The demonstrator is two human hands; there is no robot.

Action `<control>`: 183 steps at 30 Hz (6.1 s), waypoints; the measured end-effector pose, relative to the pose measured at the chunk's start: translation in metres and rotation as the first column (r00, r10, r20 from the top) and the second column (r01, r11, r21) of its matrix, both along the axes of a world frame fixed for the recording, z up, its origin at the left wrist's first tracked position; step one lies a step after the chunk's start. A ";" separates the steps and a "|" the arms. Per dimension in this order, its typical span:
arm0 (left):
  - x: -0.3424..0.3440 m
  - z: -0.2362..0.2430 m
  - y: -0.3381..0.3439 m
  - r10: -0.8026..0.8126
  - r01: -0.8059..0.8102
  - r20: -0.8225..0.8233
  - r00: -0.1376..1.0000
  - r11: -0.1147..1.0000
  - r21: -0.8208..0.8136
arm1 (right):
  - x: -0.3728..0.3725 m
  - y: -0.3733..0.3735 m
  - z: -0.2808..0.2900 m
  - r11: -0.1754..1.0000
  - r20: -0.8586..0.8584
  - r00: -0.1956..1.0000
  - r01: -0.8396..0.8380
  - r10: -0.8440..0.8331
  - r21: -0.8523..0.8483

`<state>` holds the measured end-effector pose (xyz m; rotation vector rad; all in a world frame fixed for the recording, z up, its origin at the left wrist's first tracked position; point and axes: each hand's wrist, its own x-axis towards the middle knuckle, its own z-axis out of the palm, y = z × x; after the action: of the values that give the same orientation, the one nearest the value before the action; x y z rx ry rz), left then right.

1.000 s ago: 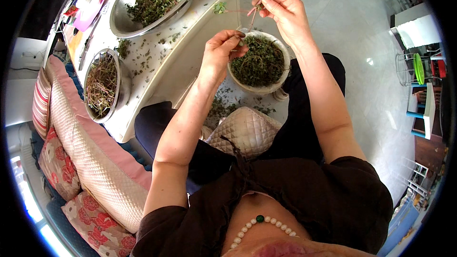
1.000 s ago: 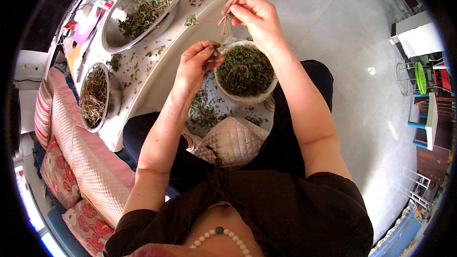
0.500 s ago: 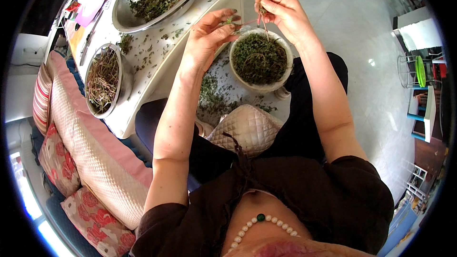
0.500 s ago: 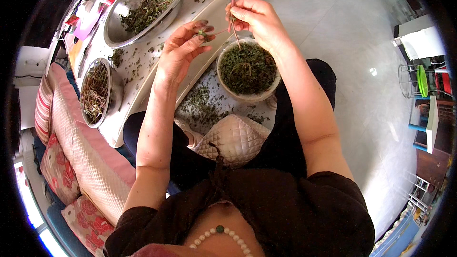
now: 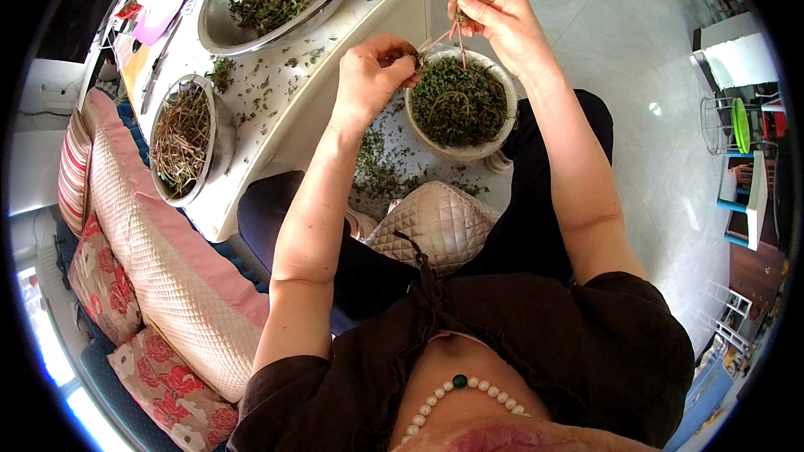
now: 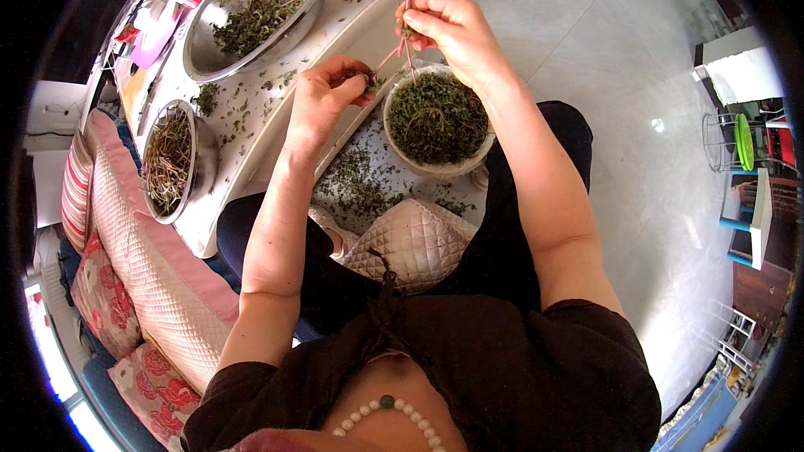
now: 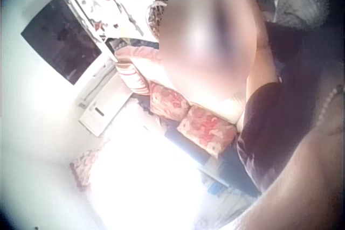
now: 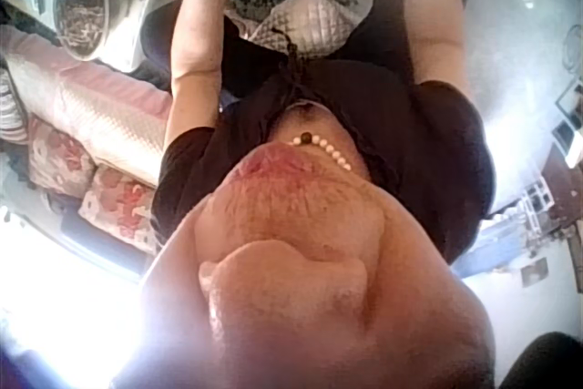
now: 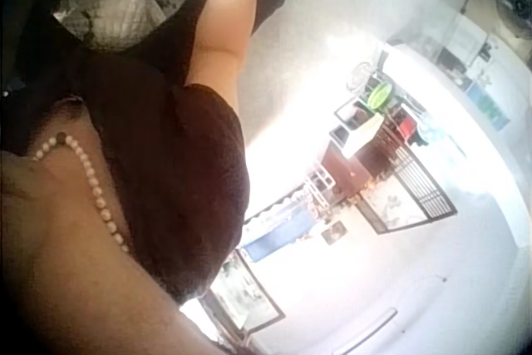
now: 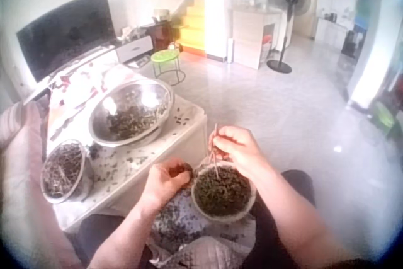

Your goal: The person sits on the floor and manually sorts dried herbs by stripping leaves from stems. They pick up sprigs from a large metal bowl, remove the leaves into a smaller bowl, and discard the bare stems into a separate container.

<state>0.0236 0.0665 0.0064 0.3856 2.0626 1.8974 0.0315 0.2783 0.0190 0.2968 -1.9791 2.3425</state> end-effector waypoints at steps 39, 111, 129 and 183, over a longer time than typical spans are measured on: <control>0.002 -0.023 0.020 0.082 -0.084 -0.246 0.966 0.996 0.001 | 0.000 -0.004 -0.004 0.997 -0.147 0.987 0.074 -0.073 0.004; -0.010 0.019 -0.030 0.182 -0.225 0.147 0.972 0.898 0.377 | 0.000 -0.025 -0.007 0.976 0.038 0.996 0.073 -0.082 0.206; -0.052 0.033 -0.272 0.345 -0.977 -0.914 0.215 0.080 -0.200 | -0.024 0.026 -0.124 0.193 0.060 0.920 0.017 -0.387 0.981; -0.012 0.038 -0.098 0.414 -0.444 -0.454 0.789 0.895 0.046 | -0.028 -0.081 0.050 0.984 0.116 0.977 -0.171 0.176 -0.051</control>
<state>0.0115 -0.0319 0.0445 0.3989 2.7087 2.1424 0.0031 0.1973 0.0688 0.3479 -2.0310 2.5620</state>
